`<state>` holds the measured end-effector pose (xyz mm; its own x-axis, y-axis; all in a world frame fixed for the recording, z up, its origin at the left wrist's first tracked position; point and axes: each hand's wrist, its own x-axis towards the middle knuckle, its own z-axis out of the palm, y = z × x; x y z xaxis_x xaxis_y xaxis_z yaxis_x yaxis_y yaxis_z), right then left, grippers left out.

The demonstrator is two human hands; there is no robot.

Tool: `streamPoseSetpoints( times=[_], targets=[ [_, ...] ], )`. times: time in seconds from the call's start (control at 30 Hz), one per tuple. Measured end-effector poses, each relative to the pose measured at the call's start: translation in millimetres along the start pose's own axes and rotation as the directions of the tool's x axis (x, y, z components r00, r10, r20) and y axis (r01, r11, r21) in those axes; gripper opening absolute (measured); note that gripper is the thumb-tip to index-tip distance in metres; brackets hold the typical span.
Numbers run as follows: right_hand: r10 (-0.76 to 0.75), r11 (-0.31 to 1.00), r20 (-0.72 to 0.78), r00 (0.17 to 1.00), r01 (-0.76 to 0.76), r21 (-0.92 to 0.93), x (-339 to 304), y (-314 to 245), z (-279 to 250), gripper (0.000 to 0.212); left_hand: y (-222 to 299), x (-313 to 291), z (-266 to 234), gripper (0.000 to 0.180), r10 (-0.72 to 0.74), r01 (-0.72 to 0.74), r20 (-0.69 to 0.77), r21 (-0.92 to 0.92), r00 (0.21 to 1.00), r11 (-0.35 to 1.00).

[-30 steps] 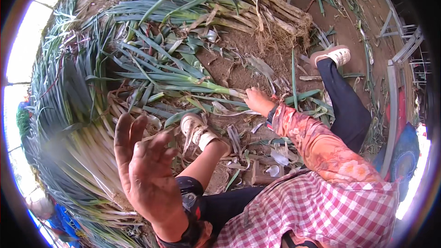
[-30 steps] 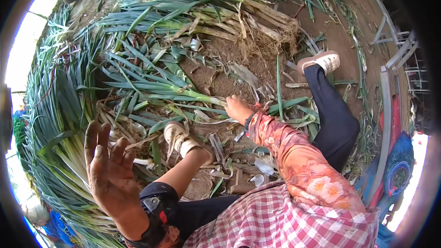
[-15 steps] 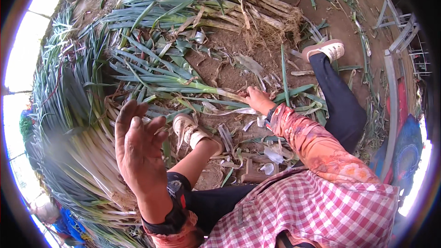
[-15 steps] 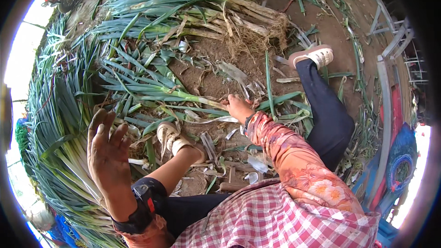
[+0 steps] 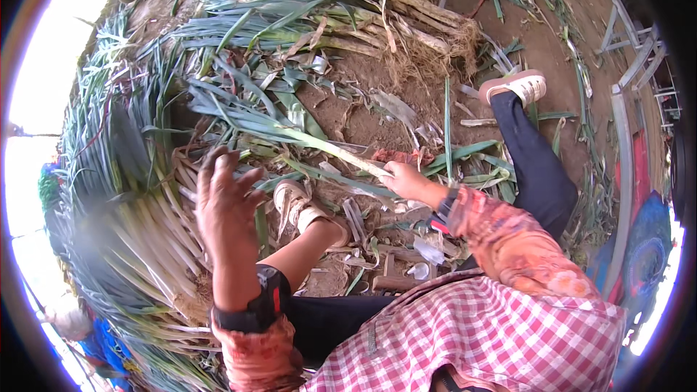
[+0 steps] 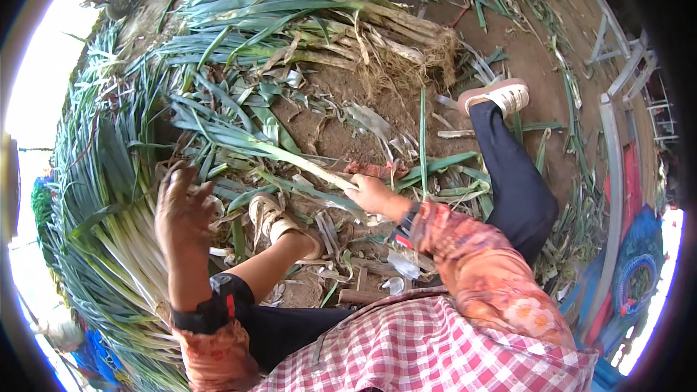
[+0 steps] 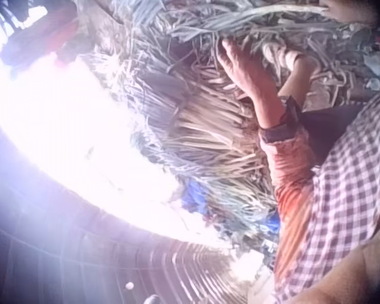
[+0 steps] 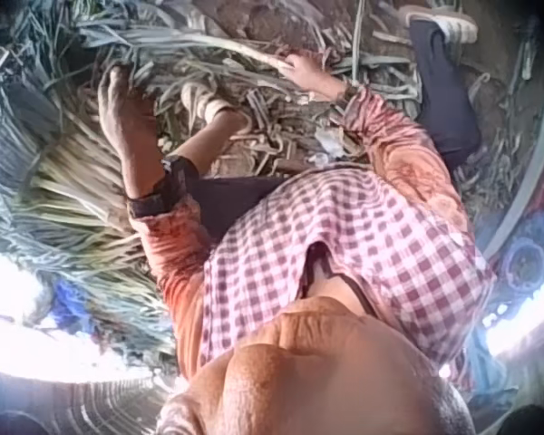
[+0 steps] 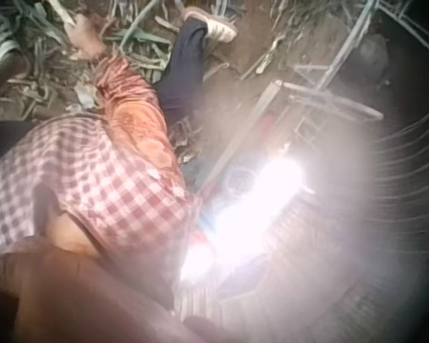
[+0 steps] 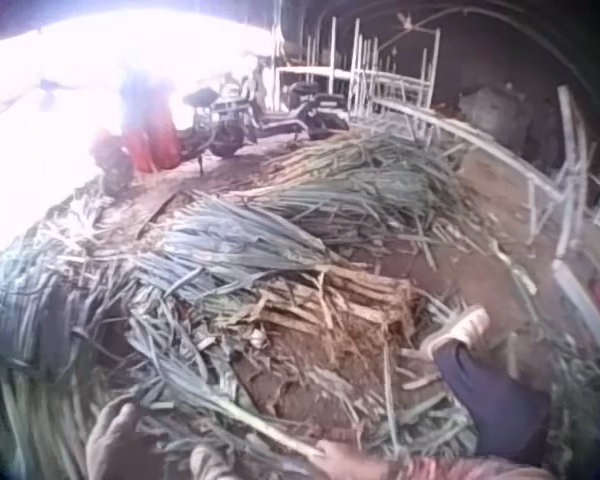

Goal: Peeling outer layers and trimming the ends of harvested leeks by hand and with a knife.

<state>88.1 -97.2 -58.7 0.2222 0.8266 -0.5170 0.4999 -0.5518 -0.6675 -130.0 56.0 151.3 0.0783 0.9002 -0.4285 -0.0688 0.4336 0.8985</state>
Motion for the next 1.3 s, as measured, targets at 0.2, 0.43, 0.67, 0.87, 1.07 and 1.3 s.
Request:
streamPoseSetpoints(
  times=[0.2,0.43,0.67,0.87,1.07,1.3],
  targets=[
    [-0.334,0.87,-0.097,0.937,0.347,0.35,-82,-87,-43,0.031,-70,39,-5,0.059,-0.306,0.326,-0.122,0.204,0.944,0.923],
    [-0.464,0.88,-0.328,0.823,0.47,-0.065,-135,-96,-43,0.037,-90,55,33,0.029,0.115,-0.132,-0.131,-0.133,0.985,0.982],
    [-0.241,0.863,-0.431,0.869,0.395,0.314,-97,-92,-45,0.027,-161,21,80,0.027,-0.305,0.308,0.049,-0.222,0.951,0.925],
    [-0.236,0.826,-0.465,0.853,0.429,0.365,-67,-94,-81,0.025,-302,-58,48,0.037,-0.626,0.44,0.294,0.503,0.722,0.744],
    [-0.292,0.856,-0.53,0.796,0.465,0.227,-95,-75,-70,0.03,-181,-2,59,0.033,0.063,-0.124,0.167,0.382,0.984,0.916],
    [-0.43,0.9,-0.545,0.72,0.388,-0.197,-114,-73,-48,0.035,-119,15,81,0.02,-0.162,0.183,0.1,-0.257,0.982,0.949]
  ],
)
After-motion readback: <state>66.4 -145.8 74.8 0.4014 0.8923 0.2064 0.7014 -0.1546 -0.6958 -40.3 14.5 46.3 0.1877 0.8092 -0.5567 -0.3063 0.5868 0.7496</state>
